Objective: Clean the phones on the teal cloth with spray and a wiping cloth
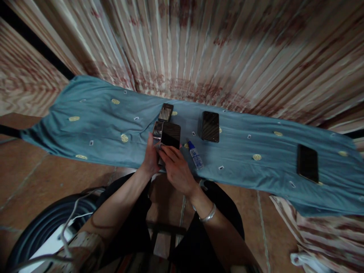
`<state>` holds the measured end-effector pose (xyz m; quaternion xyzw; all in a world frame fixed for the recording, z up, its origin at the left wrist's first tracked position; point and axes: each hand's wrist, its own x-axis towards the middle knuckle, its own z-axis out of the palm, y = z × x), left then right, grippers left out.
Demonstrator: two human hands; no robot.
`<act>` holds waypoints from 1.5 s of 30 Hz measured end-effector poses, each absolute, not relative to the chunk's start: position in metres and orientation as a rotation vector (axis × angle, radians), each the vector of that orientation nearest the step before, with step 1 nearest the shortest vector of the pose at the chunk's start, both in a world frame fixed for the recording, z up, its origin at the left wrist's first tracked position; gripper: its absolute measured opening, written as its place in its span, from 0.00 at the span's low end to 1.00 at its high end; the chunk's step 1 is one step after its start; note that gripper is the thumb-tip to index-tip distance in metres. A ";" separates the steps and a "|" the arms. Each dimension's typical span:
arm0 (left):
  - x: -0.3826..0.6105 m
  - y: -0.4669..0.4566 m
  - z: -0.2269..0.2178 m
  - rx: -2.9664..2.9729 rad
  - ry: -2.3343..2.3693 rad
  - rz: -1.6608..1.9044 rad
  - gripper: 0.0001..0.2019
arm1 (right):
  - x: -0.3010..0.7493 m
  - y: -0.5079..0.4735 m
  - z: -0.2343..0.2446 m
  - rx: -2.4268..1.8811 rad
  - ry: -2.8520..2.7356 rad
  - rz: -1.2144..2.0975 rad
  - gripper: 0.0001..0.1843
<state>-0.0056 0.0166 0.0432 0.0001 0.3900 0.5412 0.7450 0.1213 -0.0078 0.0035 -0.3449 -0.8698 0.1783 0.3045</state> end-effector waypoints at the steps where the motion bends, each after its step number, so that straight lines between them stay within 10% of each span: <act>1: -0.007 0.017 0.042 0.010 0.856 1.199 0.37 | 0.121 -0.009 0.003 -0.907 -2.309 0.473 0.32; 45: -0.015 0.019 0.035 0.014 0.842 1.182 0.36 | 0.121 -0.011 0.000 -0.901 -2.338 0.223 0.24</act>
